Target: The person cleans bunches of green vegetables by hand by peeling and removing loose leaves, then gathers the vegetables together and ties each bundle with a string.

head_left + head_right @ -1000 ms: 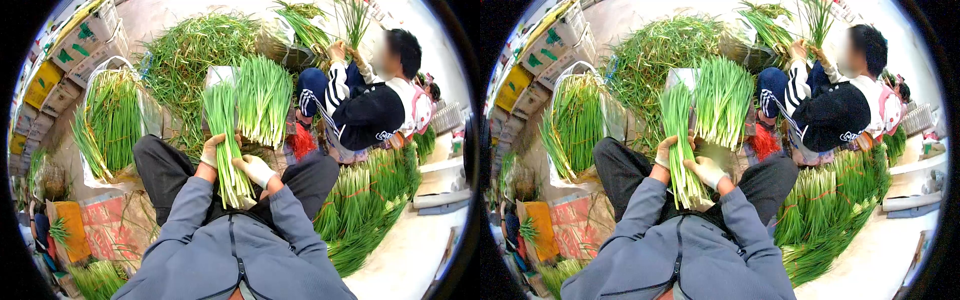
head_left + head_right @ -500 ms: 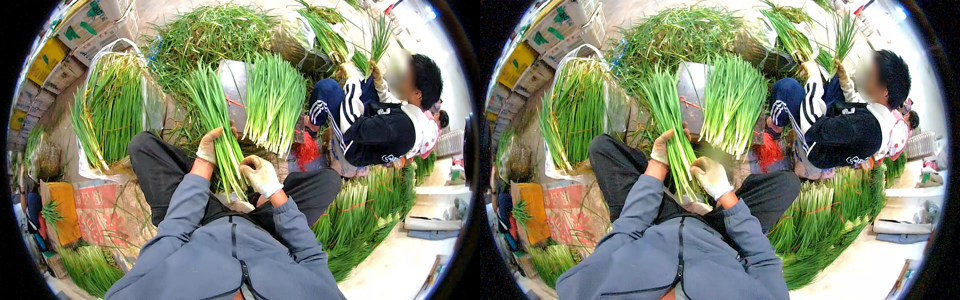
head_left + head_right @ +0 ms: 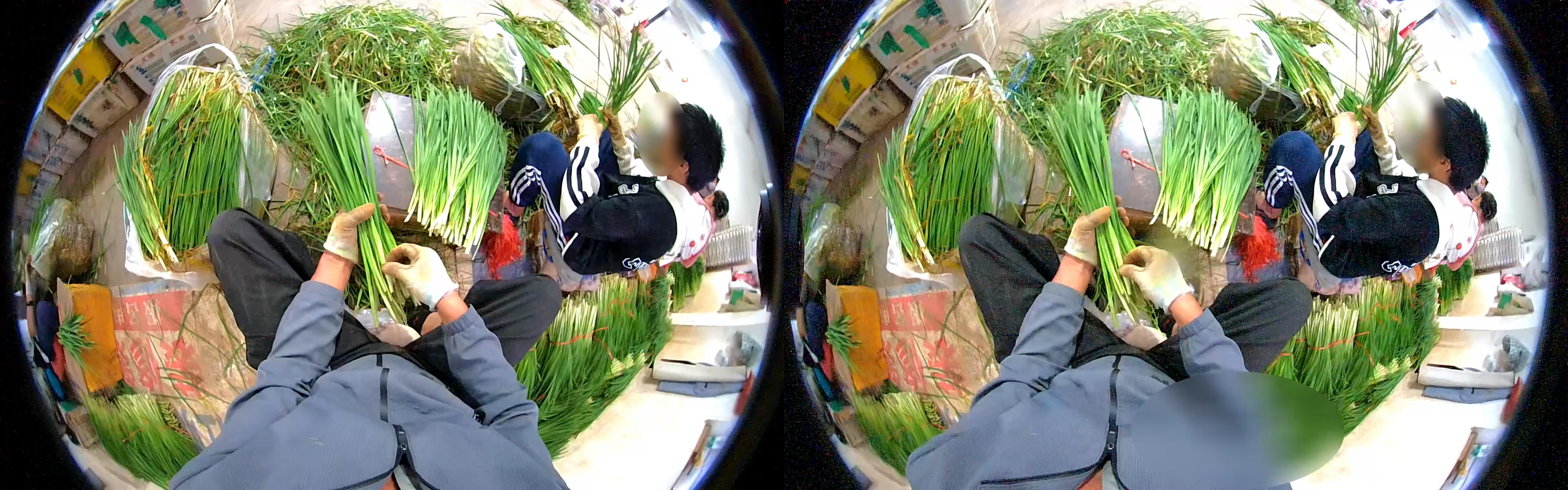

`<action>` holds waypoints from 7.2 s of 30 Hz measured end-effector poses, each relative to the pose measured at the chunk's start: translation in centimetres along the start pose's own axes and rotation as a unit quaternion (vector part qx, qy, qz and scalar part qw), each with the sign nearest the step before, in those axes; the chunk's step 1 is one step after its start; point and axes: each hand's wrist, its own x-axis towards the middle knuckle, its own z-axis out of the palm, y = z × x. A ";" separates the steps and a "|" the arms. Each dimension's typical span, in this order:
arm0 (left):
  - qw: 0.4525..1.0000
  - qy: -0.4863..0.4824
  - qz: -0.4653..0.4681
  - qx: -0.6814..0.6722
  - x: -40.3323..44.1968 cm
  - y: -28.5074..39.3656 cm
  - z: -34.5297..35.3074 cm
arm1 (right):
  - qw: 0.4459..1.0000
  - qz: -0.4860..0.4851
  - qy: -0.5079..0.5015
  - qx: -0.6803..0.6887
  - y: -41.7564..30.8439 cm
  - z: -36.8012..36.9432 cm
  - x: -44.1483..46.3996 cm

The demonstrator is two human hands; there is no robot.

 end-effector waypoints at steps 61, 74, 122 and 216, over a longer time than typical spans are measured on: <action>0.957 0.018 0.158 -0.244 -0.6 5.9 -2.0 | 0.961 -0.100 0.245 -0.082 -3.6 1.1 -7.0; 0.981 -0.021 0.172 -0.087 -1.1 9.1 3.1 | 0.940 -0.127 0.314 -0.046 -1.6 0.2 -5.7; 0.950 -0.079 0.245 -0.178 -1.9 12.0 1.9 | 0.912 -0.261 0.233 0.213 -2.6 1.1 -3.3; 0.961 -0.089 0.210 -0.157 -2.4 12.2 3.8 | 0.970 -0.160 0.182 -0.032 -0.8 -3.6 -6.3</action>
